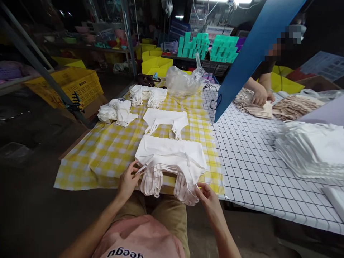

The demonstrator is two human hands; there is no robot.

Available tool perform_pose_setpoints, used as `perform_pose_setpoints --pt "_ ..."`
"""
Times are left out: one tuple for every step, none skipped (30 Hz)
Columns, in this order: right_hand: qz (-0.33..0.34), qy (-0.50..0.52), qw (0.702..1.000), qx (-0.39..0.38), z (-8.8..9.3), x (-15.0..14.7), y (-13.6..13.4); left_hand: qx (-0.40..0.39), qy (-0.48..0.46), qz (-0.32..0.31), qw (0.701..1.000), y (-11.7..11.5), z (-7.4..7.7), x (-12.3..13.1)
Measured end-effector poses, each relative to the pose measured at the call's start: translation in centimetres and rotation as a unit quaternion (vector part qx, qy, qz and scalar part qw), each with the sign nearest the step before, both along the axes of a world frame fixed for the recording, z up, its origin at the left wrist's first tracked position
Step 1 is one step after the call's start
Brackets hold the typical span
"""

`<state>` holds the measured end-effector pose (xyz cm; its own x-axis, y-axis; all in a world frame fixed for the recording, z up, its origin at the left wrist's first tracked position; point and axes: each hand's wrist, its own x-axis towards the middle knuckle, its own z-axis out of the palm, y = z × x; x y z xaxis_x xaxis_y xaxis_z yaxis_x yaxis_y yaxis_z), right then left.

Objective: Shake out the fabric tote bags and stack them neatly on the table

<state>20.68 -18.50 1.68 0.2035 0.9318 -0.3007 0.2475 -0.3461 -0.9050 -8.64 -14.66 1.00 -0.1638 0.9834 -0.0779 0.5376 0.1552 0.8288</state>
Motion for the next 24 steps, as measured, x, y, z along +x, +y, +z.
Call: perform_pose_setpoints --pt "0.012 -0.006 1.000 -0.011 0.0 -0.2 -0.1 -0.009 -0.002 -0.005 1.000 0.0 0.1 0.0" --pt "0.023 -0.011 0.999 -0.021 0.1 -0.3 -0.2 -0.016 -0.003 -0.009 1.000 0.0 0.2 -0.1" --pt "0.032 -0.015 0.999 -0.028 0.1 -0.5 -0.3 -0.021 -0.003 -0.012 1.000 0.0 0.4 -0.1" --pt "0.041 -0.016 0.998 -0.035 0.2 -0.7 -0.3 -0.024 -0.003 -0.017 1.000 0.0 0.5 0.0" --pt "0.047 -0.015 0.998 -0.041 0.2 -0.9 -0.3 -0.025 -0.003 -0.022 0.999 0.1 0.6 0.1" --pt "0.051 -0.012 0.998 -0.047 0.3 -1.0 -0.3 -0.024 -0.002 -0.026 0.999 0.1 0.7 0.2" --pt "0.052 -0.007 0.997 -0.053 0.3 -1.1 -0.3 -0.023 0.001 -0.030 0.999 0.1 0.8 0.4" --pt "0.050 -0.003 0.997 -0.057 0.4 -1.2 -0.2 -0.022 0.005 -0.032 0.999 0.1 0.9 0.5" --pt "0.046 -0.001 0.997 -0.062 0.4 -1.2 -0.2 -0.021 0.010 -0.032 0.999 0.1 1.0 0.7" --pt "0.041 -0.002 0.997 -0.065 0.4 -1.2 -0.1 -0.021 0.015 -0.031 0.999 0.1 1.0 0.9" --pt "0.036 -0.008 0.997 -0.067 0.5 -1.2 -0.1 -0.021 0.019 -0.029 0.999 0.1 1.1 1.0" --pt "0.032 -0.014 0.997 -0.068 0.5 -1.2 -0.1 -0.022 0.021 -0.026 0.999 0.1 1.1 1.1" --pt "0.031 -0.020 0.997 -0.067 0.6 -1.2 0.0 -0.023 0.021 -0.024 0.999 0.2 1.1 1.2" --pt "0.031 -0.026 0.997 -0.065 0.6 -1.2 0.0 -0.025 0.020 -0.024 0.999 0.2 1.1 1.3" --pt "0.034 -0.030 0.997 -0.064 0.7 -1.2 0.0 -0.028 0.019 -0.024 0.999 0.2 1.1 1.4" --pt "0.039 -0.032 0.997 -0.063 0.7 -1.2 0.1 -0.029 0.017 -0.024 0.999 0.2 1.1 1.4" --pt "0.045 -0.033 0.996 -0.064 0.8 -1.2 0.1 -0.031 0.016 -0.025 0.999 0.2 1.2 1.5" --pt "0.052 -0.031 0.996 -0.066 0.9 -1.2 0.1 -0.031 0.016 -0.024 0.999 0.3 1.2 1.5" --pt "0.058 -0.029 0.995 -0.070 1.0 -1.2 0.2 -0.031 0.017 -0.023 0.999 0.3 1.3 1.5" --pt "0.063 -0.025 0.995 -0.075 1.2 -1.2 0.2 -0.029 0.019 -0.022 0.999 0.3 1.3 1.4" --pt "0.069 -0.019 0.994 -0.083 1.4 -1.2 0.2 -0.028 0.022 -0.021 0.999 0.3 1.3 1.4" --pt "0.075 -0.012 0.993 -0.091 1.6 -1.2 0.2 -0.026 0.025 -0.022 0.999 0.3 1.3 1.4" --pt "0.080 -0.004 0.992 -0.100 1.8 -1.1 0.2 -0.024 0.028 -0.023 0.999 0.3 1.3 1.3" --pt "0.085 0.006 0.990 -0.109 2.0 -1.1 0.2 -0.021 0.032 -0.025 0.999 0.3 1.3 1.3"
